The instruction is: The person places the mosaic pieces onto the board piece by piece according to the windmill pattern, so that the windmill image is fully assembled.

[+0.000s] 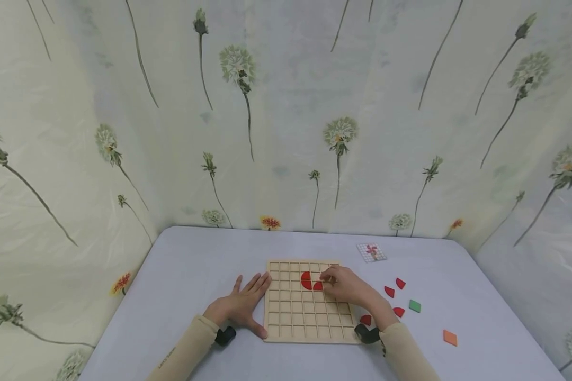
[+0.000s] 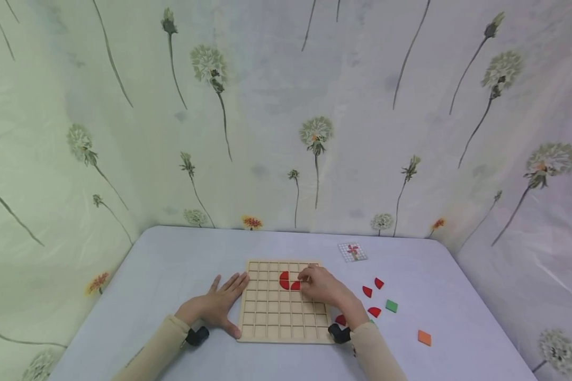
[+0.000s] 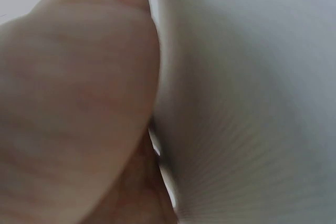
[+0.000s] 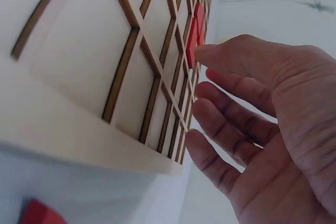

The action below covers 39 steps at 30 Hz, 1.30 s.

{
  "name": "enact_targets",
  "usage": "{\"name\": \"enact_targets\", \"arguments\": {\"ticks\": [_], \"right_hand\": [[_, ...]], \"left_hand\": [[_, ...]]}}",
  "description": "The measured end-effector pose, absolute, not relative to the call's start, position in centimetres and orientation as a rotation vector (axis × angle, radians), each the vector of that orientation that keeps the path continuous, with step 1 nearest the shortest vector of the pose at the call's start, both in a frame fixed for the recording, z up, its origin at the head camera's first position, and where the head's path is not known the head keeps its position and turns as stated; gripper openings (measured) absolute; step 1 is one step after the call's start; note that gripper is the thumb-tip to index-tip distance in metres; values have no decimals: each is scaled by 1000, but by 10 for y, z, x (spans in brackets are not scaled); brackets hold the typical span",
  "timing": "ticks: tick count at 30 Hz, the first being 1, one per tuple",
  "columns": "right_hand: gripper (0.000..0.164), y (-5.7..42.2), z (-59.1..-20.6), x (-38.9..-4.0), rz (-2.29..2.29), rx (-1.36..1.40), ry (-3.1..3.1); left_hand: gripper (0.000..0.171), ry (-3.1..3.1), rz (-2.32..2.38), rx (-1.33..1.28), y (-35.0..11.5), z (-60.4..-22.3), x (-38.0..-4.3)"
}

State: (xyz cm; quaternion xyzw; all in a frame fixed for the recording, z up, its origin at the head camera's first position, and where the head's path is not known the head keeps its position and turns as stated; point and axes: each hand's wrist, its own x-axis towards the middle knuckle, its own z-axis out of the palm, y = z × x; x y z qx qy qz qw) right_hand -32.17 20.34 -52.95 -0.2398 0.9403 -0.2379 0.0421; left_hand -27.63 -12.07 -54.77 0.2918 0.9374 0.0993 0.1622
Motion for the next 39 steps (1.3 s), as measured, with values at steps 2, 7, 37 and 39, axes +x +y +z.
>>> {"name": "enact_targets", "arguments": {"ticks": [2, 7, 37, 39], "right_hand": [[23, 207, -529, -320, -756, -654, 2857], [18, 221, -526, -314, -816, -515, 2825], [37, 359, -515, -309, -810, 53, 2966], [41, 362, -516, -310, -790, 88, 2964]], "left_hand": [[136, 2677, 282, 827, -120, -548, -276], [136, 2676, 286, 822, -119, -549, -276], [135, 2680, 287, 808, -118, -541, -271], [135, 2677, 287, 810, -118, -541, -271]]}}
